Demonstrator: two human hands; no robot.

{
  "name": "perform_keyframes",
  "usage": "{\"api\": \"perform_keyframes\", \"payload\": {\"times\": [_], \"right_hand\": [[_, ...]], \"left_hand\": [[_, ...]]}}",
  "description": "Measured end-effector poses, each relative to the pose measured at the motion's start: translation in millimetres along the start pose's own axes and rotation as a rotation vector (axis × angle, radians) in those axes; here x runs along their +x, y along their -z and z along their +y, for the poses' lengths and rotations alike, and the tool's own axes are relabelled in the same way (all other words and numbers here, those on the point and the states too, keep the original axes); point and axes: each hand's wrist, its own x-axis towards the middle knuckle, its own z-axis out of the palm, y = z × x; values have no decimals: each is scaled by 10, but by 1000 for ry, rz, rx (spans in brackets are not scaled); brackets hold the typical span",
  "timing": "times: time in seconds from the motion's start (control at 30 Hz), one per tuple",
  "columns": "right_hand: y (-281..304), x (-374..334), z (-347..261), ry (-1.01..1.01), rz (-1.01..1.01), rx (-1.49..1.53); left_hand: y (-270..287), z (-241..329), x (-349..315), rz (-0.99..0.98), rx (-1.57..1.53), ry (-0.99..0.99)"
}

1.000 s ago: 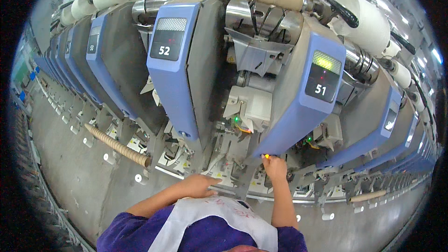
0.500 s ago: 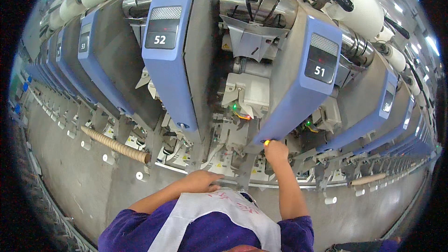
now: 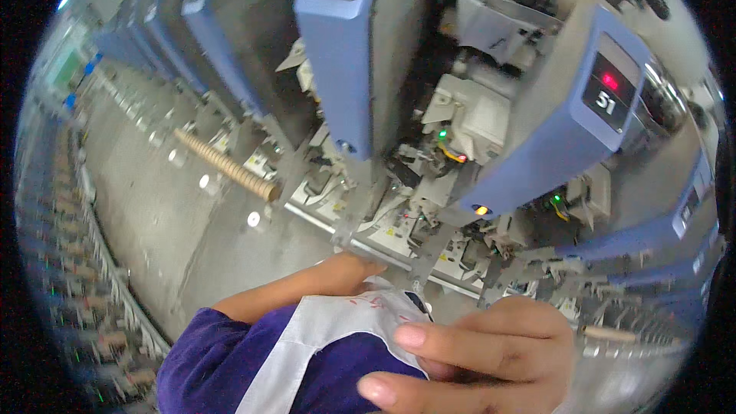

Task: The person walks between rows of textile machines, removes empty spools, and installs new spools onto the machines. They also collect used spools from baskets and place them on rotating racks.

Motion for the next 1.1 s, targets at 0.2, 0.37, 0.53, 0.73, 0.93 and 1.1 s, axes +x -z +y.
{"api": "perform_keyframes", "payload": {"times": [0.2, 0.37, 0.53, 0.73, 0.93, 1.1], "right_hand": [[-89, -65, 71, 120, 225, 268], [103, -378, -41, 42, 112, -17], [-380, -537, 121, 486, 531, -43], [-1051, -1117, 429, -555, 206, -463], [-1085, -2562, 1031, -1644, 54, -630], [-1033, -3155, 1180, -1599, 81, -667]], "left_hand": [[-497, 554, -351, 149, -161, 316], [-629, 916, -844, 302, -319, 636], [-684, 960, -1241, 410, -376, 775], [-695, 658, -1753, 520, -282, 739], [-524, 287, -2225, 458, -298, 656], [-435, -25, -2345, 332, -223, 510]]}}
